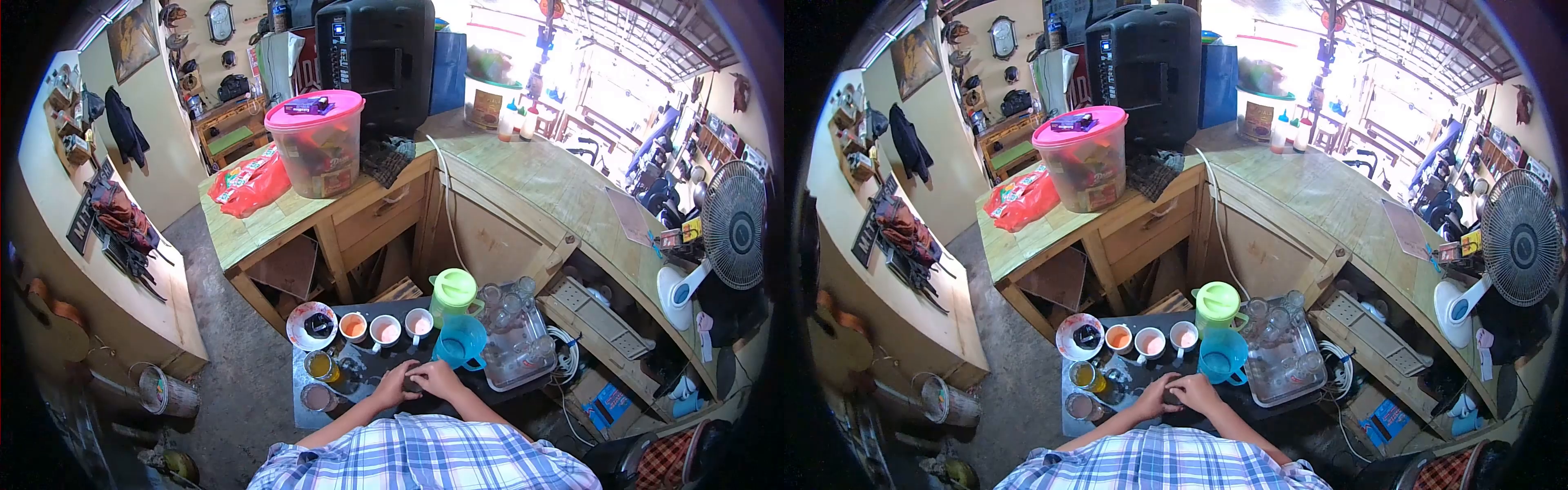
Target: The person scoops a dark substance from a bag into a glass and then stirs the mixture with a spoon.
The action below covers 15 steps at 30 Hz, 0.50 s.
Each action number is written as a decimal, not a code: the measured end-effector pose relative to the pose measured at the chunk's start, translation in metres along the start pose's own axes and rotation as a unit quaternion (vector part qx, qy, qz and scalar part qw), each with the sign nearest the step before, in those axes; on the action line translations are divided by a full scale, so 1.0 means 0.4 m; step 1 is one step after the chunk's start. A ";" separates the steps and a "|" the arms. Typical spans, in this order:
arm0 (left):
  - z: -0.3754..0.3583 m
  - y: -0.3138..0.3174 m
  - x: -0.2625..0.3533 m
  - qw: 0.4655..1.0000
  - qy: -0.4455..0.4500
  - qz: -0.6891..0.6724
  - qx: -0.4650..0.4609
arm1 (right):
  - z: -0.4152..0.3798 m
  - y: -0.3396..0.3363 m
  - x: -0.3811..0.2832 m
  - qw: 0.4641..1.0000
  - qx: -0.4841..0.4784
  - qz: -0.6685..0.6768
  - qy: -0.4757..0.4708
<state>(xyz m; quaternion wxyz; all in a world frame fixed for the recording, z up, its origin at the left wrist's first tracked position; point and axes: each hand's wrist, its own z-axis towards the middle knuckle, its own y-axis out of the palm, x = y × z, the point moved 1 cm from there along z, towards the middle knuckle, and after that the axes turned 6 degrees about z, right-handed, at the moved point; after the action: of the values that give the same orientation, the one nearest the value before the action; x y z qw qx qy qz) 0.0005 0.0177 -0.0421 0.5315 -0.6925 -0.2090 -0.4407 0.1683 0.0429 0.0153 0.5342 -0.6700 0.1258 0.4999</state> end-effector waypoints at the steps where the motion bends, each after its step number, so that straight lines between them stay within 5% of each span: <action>1: 0.001 0.000 -0.002 1.000 0.000 0.001 0.000 | 0.001 0.005 0.003 1.000 0.001 0.000 0.000; 3: 0.002 0.000 -0.001 0.999 0.029 0.030 0.008 | 0.001 0.007 -0.006 0.994 0.082 -0.019 -0.068; 6: 0.000 0.000 0.000 1.000 -0.002 -0.002 0.000 | 0.001 -0.013 -0.019 0.999 -0.030 -0.030 0.031; 9: 0.000 -0.002 0.002 0.999 0.038 0.016 0.014 | 0.004 0.011 0.008 0.996 0.074 0.023 -0.054; 12: 0.001 -0.004 0.005 1.000 0.020 0.021 0.013 | -0.003 -0.004 -0.003 0.999 -0.020 -0.047 0.014; 15: 0.001 -0.013 0.023 0.998 0.054 0.021 0.010 | 0.004 0.011 0.014 0.997 0.054 0.044 -0.042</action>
<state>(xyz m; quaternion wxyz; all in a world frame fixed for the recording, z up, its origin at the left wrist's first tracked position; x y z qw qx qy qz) 0.0016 0.0182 -0.0317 0.5582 -0.6664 -0.1701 -0.4640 0.1671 0.0445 0.0082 0.5524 -0.6121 0.1593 0.5430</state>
